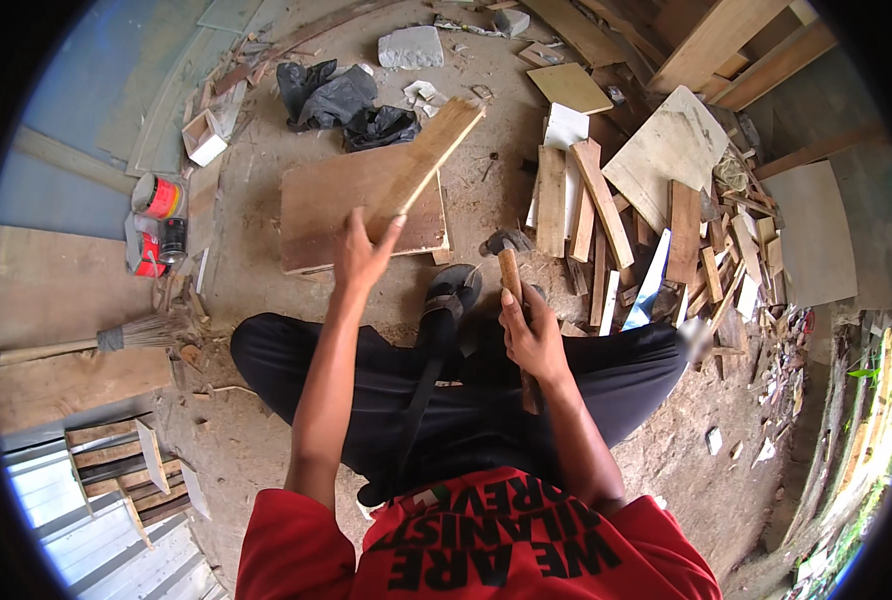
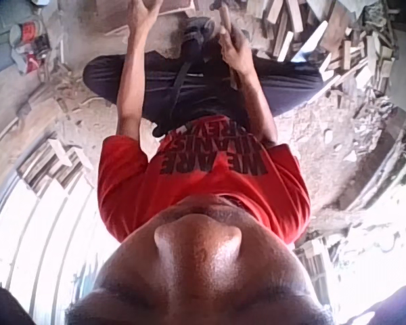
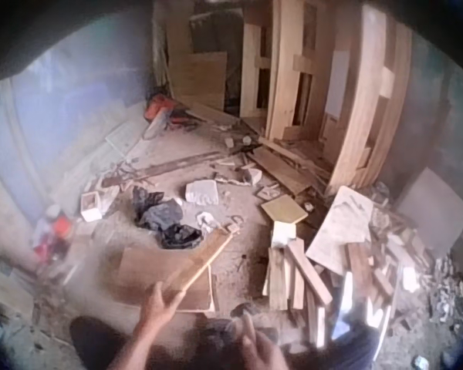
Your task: The person sits on the floor and uses a hammer to break a piece of wood into smaller pieces. They repeatedly strike the wood, which is placed on a larger board, until it splits.
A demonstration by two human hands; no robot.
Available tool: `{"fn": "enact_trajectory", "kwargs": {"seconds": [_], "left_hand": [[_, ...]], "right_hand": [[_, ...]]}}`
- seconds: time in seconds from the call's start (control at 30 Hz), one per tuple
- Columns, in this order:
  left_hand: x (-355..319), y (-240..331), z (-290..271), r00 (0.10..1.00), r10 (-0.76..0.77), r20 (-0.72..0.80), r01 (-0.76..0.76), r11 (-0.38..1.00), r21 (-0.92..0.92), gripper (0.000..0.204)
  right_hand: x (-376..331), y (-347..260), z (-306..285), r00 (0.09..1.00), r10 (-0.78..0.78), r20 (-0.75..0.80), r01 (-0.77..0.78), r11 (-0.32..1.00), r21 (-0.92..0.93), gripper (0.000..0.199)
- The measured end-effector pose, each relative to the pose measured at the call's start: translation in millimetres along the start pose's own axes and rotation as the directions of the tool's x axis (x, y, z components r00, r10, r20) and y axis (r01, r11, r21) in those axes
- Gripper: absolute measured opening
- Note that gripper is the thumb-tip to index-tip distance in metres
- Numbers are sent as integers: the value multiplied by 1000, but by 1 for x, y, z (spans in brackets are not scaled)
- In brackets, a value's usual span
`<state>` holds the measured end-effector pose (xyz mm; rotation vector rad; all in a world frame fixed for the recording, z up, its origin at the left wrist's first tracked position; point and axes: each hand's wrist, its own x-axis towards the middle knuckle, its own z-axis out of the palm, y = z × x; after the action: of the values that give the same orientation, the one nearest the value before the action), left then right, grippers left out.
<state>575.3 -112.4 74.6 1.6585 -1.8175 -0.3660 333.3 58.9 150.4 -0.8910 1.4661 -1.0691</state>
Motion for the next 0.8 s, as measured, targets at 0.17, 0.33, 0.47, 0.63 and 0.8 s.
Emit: {"fn": "enact_trajectory", "kwargs": {"seconds": [0.17,0.33,0.47,0.63,0.8], "left_hand": [[5,-54,-12,997,-53,54,26,910,413,77],[-17,-34,5,996,85,-35,-64,914,400,77],[-33,71,3,983,-56,178,131,885,-446,43],[-49,104,39,909,-134,395,383,640,-666,28],[-68,108,55,888,-229,399,457,350,-818,22]], "right_hand": [[19,13,-7,971,-216,-99,164,910,-381,38],[35,30,-6,925,-365,-107,266,822,-503,38],[42,58,-5,867,-492,-81,378,754,-537,41],[41,69,-3,892,-452,-20,369,754,-544,44],[43,76,-8,907,-420,-31,329,753,-569,46]]}}
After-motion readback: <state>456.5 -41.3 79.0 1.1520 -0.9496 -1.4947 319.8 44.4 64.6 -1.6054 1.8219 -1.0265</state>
